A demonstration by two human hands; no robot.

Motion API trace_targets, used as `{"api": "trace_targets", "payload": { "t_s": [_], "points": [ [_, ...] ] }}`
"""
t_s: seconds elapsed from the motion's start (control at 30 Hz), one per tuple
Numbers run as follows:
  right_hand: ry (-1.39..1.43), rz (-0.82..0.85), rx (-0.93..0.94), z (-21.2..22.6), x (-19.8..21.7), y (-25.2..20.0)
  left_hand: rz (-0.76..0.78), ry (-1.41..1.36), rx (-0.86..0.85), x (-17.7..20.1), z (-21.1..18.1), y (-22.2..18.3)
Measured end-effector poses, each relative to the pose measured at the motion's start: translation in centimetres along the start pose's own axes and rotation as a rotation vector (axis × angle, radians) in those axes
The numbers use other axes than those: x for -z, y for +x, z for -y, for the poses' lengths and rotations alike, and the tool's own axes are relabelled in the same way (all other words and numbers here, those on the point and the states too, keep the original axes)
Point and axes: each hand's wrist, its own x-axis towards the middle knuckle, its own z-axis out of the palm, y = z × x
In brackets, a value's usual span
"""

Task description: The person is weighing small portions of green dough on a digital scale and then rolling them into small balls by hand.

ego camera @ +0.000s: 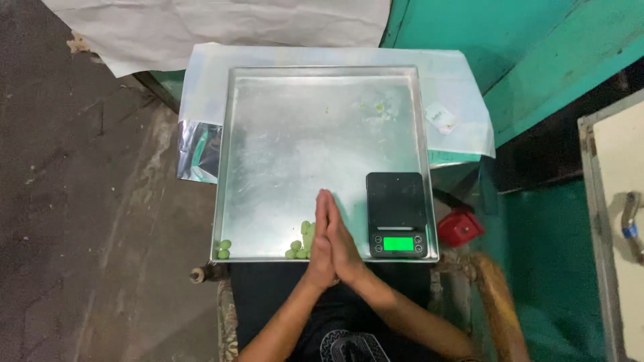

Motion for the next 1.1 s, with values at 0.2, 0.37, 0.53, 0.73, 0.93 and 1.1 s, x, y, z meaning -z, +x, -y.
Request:
{"api": "trace_targets", "payload": {
  "t_s": [0.2,0.37,0.53,0.73,0.93,1.1],
  "points": [
    [-0.031,-0.049,0.036,-1.7,-1.8,-1.3,0.059,0.045,0.066,2.6,-0.3,-1.8],
    [-0.036,0.002,0.004,0.0,-4.7,-5.8,0.148,-0.108,-0.089,2.5,-3.1,-1.6],
    [0.07,-0.032,-0.022,-1.9,-3.4,-6.0,0.161,0.062,-0.103,0.4,-4.7,-3.8],
    [-0.055,-0.022,0.077,-3.8,-3.9,-9.1,0.179,0.068,-0.117,1.7,-1.5,-3.1],
    [-0.222,-0.118,0.228,-8.0,-2.4,-8.4,0.185,0.044,-0.257,-0.6,-5.2,-4.5],
    [0.209,-0.145,0.04,-0.4,-4.6,-7.9,0.233,0.133,-0.238,1.3,-0.3,-3.7]
  ]
}}
